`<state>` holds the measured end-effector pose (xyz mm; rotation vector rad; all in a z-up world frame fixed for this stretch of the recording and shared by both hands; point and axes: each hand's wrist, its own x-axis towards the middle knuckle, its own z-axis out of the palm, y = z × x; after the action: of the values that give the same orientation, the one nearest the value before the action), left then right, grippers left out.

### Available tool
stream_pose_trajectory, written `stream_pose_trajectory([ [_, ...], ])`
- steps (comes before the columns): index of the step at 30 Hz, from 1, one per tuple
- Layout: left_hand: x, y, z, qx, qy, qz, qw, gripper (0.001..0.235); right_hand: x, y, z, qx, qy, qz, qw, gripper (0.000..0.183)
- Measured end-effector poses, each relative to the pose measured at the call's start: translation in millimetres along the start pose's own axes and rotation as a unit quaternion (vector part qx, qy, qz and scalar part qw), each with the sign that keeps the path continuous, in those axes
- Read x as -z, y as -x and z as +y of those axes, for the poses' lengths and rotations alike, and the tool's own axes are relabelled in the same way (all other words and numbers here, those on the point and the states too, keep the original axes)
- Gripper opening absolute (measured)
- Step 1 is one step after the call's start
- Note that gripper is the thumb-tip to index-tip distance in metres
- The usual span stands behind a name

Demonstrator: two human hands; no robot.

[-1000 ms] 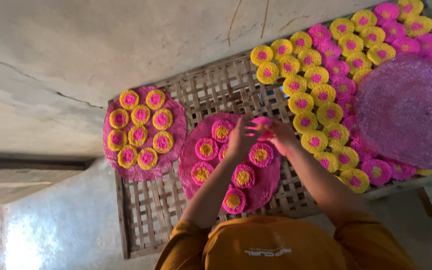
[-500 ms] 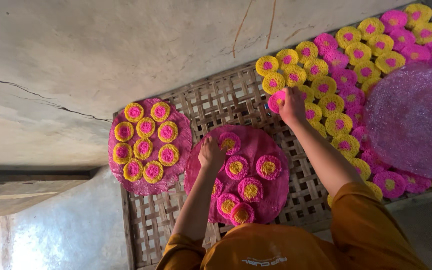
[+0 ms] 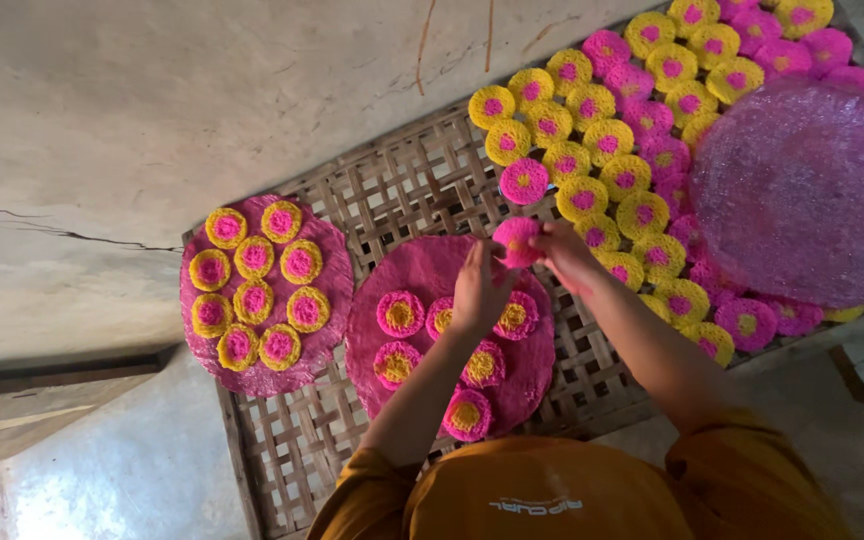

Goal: The person assembles small yellow and pink circular decorative items onto purple circular bases using a black plastic grid mold. They repeatedly place the grid over the items, press down, and transfer the assembled units to a drying rack.

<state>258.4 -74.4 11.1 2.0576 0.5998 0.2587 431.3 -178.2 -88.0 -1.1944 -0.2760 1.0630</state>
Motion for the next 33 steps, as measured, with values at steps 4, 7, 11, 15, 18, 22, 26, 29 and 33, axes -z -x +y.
stream_pose_trajectory([
  [4,-6,31,-7,-0.002,-0.240,-0.055,0.969,0.060,28,-18,-9,0.156,0.477,0.136,0.854,0.040],
  [7,-14,38,-20,0.029,-0.247,-0.053,0.967,0.053,22,-19,-18,0.310,0.564,0.160,0.748,0.041],
  [11,-22,38,-35,-0.016,-0.299,-0.042,0.953,0.045,2,1,-36,0.337,0.612,0.199,0.687,0.048],
  [15,-23,33,-38,0.042,-0.168,-0.084,0.981,0.042,-6,39,-44,0.178,0.627,0.160,0.741,0.029],
  [18,-35,38,-29,0.087,-0.029,-0.114,0.989,0.048,4,98,-20,-0.185,0.561,-0.002,0.807,0.048],
  [22,-43,52,-10,0.019,0.132,-0.096,0.986,0.045,8,130,8,-0.104,0.049,-0.052,0.992,0.031],
  [26,-4,64,-17,-0.013,-0.092,-0.049,0.994,0.043,10,106,4,0.006,-0.021,-0.030,0.999,0.037],
  [29,30,64,-33,0.057,-0.420,-0.099,0.900,0.065,5,85,-1,0.074,0.291,0.101,0.949,0.042],
  [33,47,67,-41,0.081,-0.376,-0.045,0.922,0.067,-7,79,-9,0.335,0.504,0.156,0.780,0.044],
])
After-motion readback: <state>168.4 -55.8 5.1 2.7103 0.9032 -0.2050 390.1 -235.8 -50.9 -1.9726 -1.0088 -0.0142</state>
